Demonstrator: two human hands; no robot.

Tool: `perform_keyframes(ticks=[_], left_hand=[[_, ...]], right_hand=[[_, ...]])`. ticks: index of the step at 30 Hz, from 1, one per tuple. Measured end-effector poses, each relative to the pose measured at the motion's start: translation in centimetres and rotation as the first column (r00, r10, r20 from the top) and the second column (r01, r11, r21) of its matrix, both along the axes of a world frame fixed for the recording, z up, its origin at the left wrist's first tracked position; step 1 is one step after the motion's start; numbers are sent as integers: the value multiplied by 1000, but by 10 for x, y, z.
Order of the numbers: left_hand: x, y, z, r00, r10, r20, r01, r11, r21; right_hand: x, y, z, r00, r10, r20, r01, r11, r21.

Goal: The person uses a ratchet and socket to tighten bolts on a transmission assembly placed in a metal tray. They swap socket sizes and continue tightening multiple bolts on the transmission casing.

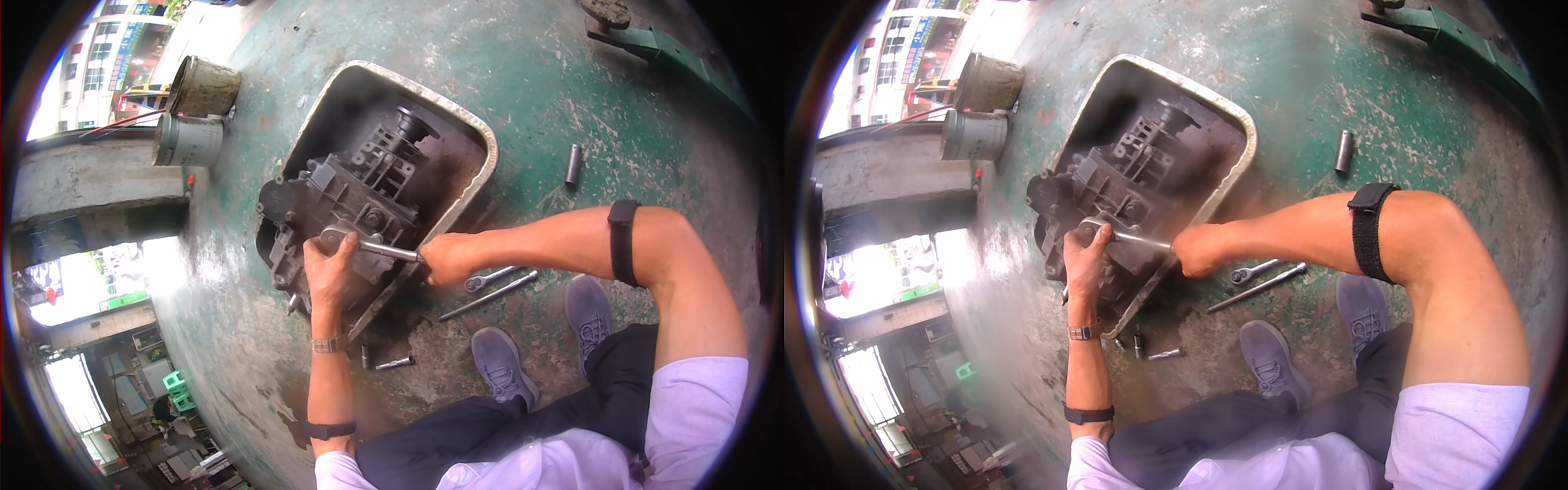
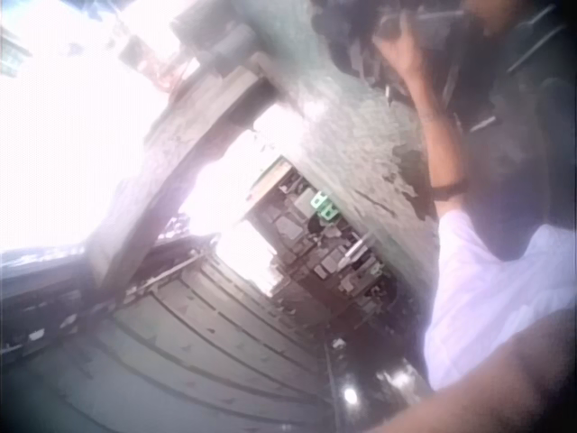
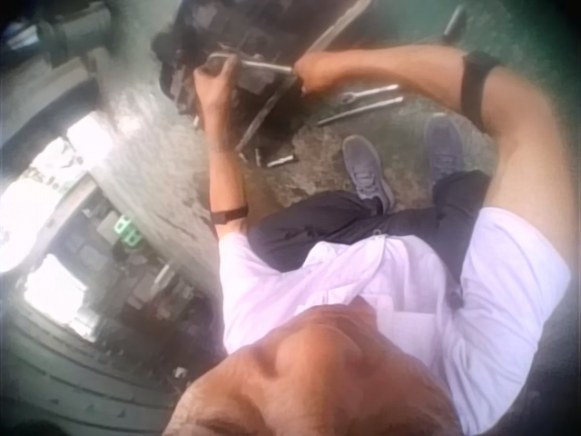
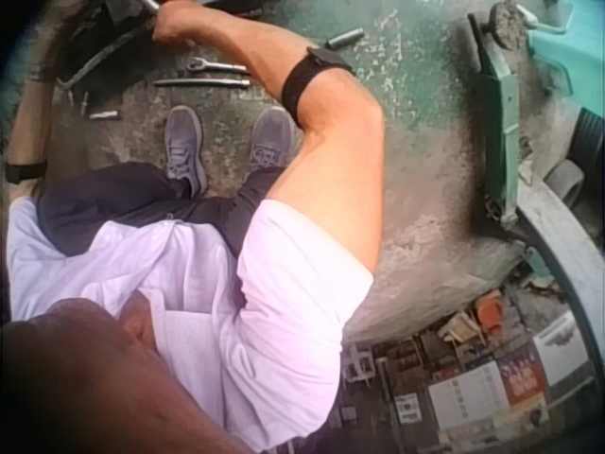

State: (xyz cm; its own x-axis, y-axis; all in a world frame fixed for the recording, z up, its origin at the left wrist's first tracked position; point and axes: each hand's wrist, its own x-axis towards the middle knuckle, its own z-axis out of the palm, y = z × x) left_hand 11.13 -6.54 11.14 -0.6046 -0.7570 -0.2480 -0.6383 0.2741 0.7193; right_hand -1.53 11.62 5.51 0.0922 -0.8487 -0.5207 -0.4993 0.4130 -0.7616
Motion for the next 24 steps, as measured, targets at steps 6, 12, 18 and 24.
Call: perform_keyframes(ticks=[6,12,18,24], left_hand=[[6,-4,3,999,43,-5,-38,931,363],[6,-4,-1,995,42,-87,3,888,460],[5,-7,1,997,-4,-82,41,888,458],[10,-13,6,987,-145,-72,162,891,425]], right_hand=[[0,1,-1,1000,-13,-10,13,999,-34],[-1,0,1,1000,5,-15,-5,1000,-30],[-1,-1,-1,1000,1,-7,-1,1000,-15],[-6,0,-2,1000,-1,-10,1,1000,21]])
